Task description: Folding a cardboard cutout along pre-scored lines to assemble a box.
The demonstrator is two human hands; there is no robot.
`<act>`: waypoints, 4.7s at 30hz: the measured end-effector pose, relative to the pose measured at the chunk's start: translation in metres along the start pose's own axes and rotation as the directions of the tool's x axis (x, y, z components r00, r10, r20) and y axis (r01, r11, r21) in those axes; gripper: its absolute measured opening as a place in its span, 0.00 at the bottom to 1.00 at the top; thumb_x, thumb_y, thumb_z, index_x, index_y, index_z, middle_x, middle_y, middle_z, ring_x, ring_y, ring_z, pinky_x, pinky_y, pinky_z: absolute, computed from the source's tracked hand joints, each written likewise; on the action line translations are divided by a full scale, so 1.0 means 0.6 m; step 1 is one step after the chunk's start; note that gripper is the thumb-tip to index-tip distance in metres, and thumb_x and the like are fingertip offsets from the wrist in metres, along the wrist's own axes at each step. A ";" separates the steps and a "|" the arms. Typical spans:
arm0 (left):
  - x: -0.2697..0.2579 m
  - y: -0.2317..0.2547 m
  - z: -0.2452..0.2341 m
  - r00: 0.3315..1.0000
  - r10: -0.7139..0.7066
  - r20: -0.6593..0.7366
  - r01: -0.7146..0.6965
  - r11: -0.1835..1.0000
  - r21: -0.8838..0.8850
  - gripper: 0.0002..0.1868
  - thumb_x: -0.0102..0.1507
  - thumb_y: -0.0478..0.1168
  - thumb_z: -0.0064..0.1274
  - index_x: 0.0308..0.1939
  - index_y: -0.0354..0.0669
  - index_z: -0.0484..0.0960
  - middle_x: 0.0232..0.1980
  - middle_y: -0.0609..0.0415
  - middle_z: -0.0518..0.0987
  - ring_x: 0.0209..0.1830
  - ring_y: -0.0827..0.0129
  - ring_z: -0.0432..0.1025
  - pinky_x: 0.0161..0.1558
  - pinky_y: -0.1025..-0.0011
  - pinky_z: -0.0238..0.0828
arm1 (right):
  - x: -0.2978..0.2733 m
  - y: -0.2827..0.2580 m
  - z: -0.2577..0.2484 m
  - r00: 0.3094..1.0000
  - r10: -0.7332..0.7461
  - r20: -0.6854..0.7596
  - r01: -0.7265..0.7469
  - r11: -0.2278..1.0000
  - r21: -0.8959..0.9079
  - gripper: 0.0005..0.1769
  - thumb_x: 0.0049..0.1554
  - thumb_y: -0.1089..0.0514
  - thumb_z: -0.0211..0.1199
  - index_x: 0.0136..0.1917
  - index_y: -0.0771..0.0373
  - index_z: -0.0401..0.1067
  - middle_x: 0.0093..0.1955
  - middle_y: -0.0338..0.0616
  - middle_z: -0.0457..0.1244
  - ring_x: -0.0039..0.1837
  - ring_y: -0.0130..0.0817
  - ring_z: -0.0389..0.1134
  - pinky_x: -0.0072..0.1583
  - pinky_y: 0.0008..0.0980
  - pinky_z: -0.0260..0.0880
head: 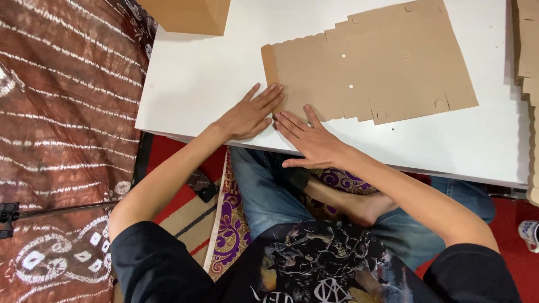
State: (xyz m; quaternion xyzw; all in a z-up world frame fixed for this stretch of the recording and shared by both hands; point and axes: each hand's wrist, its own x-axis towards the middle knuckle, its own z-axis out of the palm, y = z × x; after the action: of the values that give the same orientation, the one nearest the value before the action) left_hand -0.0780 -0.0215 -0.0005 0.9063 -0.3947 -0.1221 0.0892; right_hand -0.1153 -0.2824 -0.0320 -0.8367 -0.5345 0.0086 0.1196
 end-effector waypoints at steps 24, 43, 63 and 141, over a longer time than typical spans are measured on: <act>0.070 -0.130 -0.053 0.937 -0.146 -0.317 0.073 0.970 -0.231 0.28 0.73 0.39 0.23 0.76 0.40 0.63 0.77 0.45 0.67 0.70 0.57 0.67 0.71 0.55 0.46 | 0.059 0.034 -0.042 0.992 0.085 0.089 -0.090 0.995 0.052 0.53 0.64 0.25 0.38 0.83 0.67 0.38 0.86 0.55 0.36 0.86 0.45 0.33 0.74 0.76 0.25; 0.058 -0.112 -0.043 0.932 -0.196 -0.306 0.099 0.946 -0.308 0.29 0.73 0.37 0.21 0.78 0.36 0.56 0.81 0.44 0.60 0.82 0.59 0.52 0.80 0.54 0.33 | 0.117 0.073 -0.050 0.990 0.066 0.122 -0.077 0.994 0.084 0.58 0.62 0.21 0.33 0.83 0.70 0.34 0.86 0.63 0.33 0.86 0.52 0.29 0.73 0.77 0.16; -0.022 -0.007 0.028 0.984 0.155 -0.092 -0.146 0.984 0.097 0.34 0.73 0.51 0.23 0.82 0.40 0.51 0.86 0.43 0.46 0.86 0.53 0.40 0.80 0.45 0.25 | -0.002 -0.005 0.006 0.998 -0.040 -0.050 0.042 0.998 0.049 0.58 0.60 0.17 0.40 0.84 0.63 0.44 0.87 0.54 0.39 0.86 0.45 0.36 0.77 0.70 0.21; 0.100 -0.121 -0.008 0.929 -0.187 -0.319 0.093 0.953 -0.288 0.26 0.75 0.38 0.33 0.79 0.51 0.64 0.80 0.55 0.64 0.81 0.66 0.55 0.82 0.60 0.29 | -0.006 0.005 -0.022 0.996 0.085 0.011 -0.086 0.992 0.091 0.52 0.63 0.21 0.42 0.84 0.61 0.46 0.86 0.53 0.41 0.86 0.45 0.38 0.78 0.63 0.21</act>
State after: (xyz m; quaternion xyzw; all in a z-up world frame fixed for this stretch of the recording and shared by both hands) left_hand 0.0131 -0.0164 -0.0237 0.9192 -0.2867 -0.0209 0.2690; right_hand -0.1120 -0.2892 -0.0200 -0.8523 -0.4977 0.0414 0.1554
